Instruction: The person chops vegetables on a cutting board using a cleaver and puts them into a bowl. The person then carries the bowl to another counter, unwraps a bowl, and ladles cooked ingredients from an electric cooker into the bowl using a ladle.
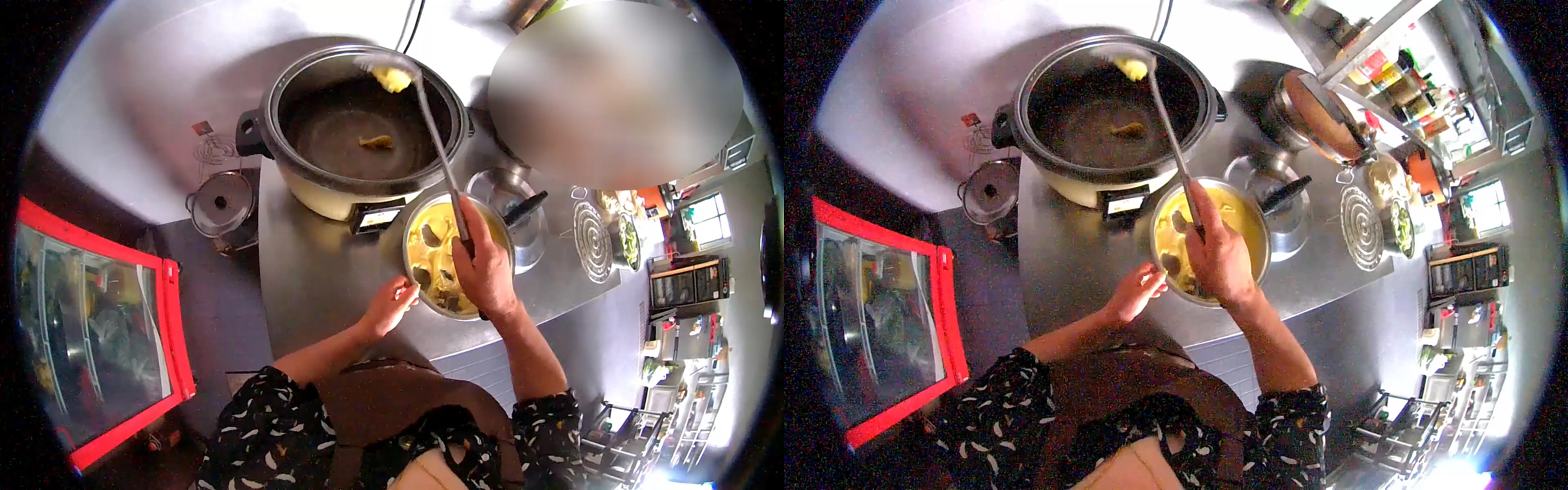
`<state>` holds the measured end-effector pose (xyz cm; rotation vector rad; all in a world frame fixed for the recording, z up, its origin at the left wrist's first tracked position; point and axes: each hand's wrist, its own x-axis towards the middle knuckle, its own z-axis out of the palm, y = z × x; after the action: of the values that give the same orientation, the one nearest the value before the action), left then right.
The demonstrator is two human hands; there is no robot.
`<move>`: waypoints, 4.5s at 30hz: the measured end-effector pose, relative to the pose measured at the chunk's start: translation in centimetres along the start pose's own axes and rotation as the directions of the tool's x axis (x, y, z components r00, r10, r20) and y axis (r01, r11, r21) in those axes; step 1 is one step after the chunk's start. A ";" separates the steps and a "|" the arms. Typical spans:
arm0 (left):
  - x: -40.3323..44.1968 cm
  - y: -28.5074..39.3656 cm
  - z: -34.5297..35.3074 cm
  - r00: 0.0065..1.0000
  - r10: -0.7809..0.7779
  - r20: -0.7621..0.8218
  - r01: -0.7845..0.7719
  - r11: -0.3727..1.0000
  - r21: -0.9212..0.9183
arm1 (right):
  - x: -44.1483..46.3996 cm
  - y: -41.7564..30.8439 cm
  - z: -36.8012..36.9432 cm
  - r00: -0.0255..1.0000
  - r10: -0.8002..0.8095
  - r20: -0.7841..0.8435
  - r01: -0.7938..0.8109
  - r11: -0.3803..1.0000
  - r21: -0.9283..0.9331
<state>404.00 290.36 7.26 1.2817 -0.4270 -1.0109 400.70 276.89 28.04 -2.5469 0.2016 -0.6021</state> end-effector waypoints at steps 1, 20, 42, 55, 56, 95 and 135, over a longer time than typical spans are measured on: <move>0.2 0.1 0.0 1.000 0.000 -0.003 0.000 1.000 -0.003 | 0.2 0.1 0.0 1.000 -0.002 0.004 0.002 1.000 0.000; 0.5 0.2 -0.3 1.000 -0.011 0.006 0.011 1.000 0.021 | -0.9 0.0 -0.4 0.998 -0.059 -0.009 0.059 0.998 -0.003; -0.9 2.9 2.0 0.990 -0.091 0.105 0.120 0.942 -0.312 | -18.3 2.6 -5.3 0.769 0.634 0.082 -0.613 0.767 -0.189; -0.9 2.2 3.3 0.984 -0.057 0.166 0.105 0.951 -0.292 | -16.0 0.5 -3.4 0.636 0.718 0.281 -0.602 0.690 -0.401; -0.9 2.1 3.3 0.985 -0.057 0.161 0.103 0.950 -0.296 | -16.0 0.0 -3.7 0.610 0.730 0.309 -0.600 0.680 -0.421; -0.9 2.0 3.0 0.985 -0.050 0.163 0.101 0.943 -0.317 | -21.3 -0.3 -5.5 0.544 0.651 0.530 -0.818 0.553 0.160; -1.0 2.9 3.2 0.982 -0.098 0.161 0.147 0.932 -0.332 | -22.3 -1.4 -6.8 0.367 0.749 0.551 -0.892 0.116 0.437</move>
<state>402.16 289.21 11.06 0.9337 -0.2648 -1.2286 377.76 280.67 25.60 -1.3133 1.0577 0.0933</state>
